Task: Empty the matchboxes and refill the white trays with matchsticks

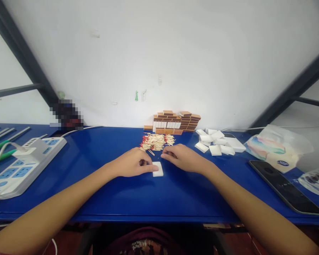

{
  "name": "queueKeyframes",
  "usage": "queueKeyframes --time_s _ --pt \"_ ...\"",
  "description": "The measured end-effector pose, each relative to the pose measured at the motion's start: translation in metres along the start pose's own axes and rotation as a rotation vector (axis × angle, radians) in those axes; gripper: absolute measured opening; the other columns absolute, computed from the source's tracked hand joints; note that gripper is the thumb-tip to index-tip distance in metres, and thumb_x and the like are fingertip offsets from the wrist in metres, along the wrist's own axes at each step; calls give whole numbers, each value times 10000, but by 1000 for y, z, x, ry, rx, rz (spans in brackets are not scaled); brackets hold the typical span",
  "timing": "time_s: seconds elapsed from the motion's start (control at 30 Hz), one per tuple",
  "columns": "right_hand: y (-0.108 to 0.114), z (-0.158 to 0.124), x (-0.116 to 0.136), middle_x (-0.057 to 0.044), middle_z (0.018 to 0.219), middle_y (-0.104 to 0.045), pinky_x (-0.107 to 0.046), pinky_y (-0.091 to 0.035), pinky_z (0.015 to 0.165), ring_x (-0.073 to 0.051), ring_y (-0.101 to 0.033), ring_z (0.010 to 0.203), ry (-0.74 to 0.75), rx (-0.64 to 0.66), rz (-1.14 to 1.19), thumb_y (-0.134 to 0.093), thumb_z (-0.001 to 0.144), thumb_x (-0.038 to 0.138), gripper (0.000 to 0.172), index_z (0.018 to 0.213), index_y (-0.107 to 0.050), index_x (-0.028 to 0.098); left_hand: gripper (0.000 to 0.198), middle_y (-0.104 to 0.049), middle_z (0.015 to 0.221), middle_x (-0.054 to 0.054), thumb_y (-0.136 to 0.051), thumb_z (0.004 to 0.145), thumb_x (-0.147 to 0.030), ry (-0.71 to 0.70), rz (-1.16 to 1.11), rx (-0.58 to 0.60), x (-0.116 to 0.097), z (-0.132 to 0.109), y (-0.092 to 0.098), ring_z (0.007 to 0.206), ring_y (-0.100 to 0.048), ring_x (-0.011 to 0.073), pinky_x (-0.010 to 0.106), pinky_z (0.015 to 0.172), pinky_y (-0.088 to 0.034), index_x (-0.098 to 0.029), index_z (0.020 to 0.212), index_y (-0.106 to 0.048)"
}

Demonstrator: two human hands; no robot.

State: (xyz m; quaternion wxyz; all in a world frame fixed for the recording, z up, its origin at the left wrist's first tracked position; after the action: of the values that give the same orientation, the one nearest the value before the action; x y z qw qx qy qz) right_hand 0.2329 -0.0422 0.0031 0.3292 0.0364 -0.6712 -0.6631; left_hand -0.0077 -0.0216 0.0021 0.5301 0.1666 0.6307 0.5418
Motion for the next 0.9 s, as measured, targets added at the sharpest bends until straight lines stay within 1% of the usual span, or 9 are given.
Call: queueKeyframes --time_s 0.1,0.2,0.27,0.37,0.43,0.53,0.67,0.77,0.9 --pt "2 1 -3 -35 749 -692 -279 -318 609 -160 -565 651 1 -20 -12 -527 1036 360 276 890 -693 195 400 -639 642 -3 -530 1010 -468 2 -69 -17 -3 -1 -1 553 -527 108 251 572 -403 -179 835 -743" --pt "3 -1 -4 -27 730 -685 -274 -333 603 -150 -560 637 1 -17 18 -563 1015 387 280 856 -682 190 272 -619 684 -16 -644 931 -451 38 -9 -90 -2 -2 -2 567 -522 108 249 583 -420 -194 938 -733" --pt "2 -2 -2 -18 729 -687 -269 -353 593 -146 -570 630 7 48 81 -642 962 443 270 872 -693 194 346 -640 795 0 -716 868 -477 31 72 -120 -1 -2 -3 645 -564 133 264 622 -450 -218 1097 -719" --pt "2 -4 1 -4 719 -685 -263 -379 576 -145 -584 618 18 157 168 -704 901 504 299 902 -706 205 567 -656 1063 66 -754 833 -521 -26 167 -100 0 -4 -6 888 -638 211 322 773 -513 -251 1319 -649" --pt "3 -4 -2 -2 717 -683 -263 -386 581 -146 -588 622 7 137 158 -693 910 487 280 895 -706 207 585 -625 1190 96 -743 849 -514 -50 179 -69 0 -4 -9 1030 -635 253 365 891 -518 -257 1362 -627" --pt "7 0 -17 -10 742 -691 -269 -379 607 -151 -590 646 -32 5 37 -689 918 391 192 875 -699 204 492 -614 1223 99 -733 874 -468 -49 140 -54 1 -4 -13 1114 -615 266 394 992 -490 -255 1311 -657" --pt "9 7 -48 -24 809 -709 -277 -373 645 -168 -603 707 -109 -144 -111 -657 914 259 62 912 -680 201 351 -639 1153 88 -736 884 -475 -36 97 -79 4 -3 -15 1089 -618 253 393 986 -487 -241 1145 -715" --pt "5 12 -66 -40 875 -711 -278 -393 688 -182 -619 772 -128 -210 -124 -630 913 228 59 940 -670 196 392 -644 1123 83 -763 850 -544 -32 90 -97 7 -2 -15 1052 -625 244 381 951 -496 -231 1083 -723" --pt "-5 18 -76 -61 932 -691 -288 -418 726 -194 -618 812 -118 -300 -116 -588 931 232 94 989 -650 190 460 -653 1090 72 -771 813 -618 -35 94 -92 9 -2 -14 1022 -633 237 367 921 -496 -223 1045 -724"
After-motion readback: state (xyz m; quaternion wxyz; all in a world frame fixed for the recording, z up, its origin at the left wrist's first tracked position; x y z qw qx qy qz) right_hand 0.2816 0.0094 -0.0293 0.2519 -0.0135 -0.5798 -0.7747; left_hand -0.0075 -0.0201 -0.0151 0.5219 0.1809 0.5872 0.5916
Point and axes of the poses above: each hand's wrist, its own z-axis towards the middle knuckle, its own y-axis out of the back of the hand, x = y × z, the point moved 1 cm from there along z, towards the middle knuckle
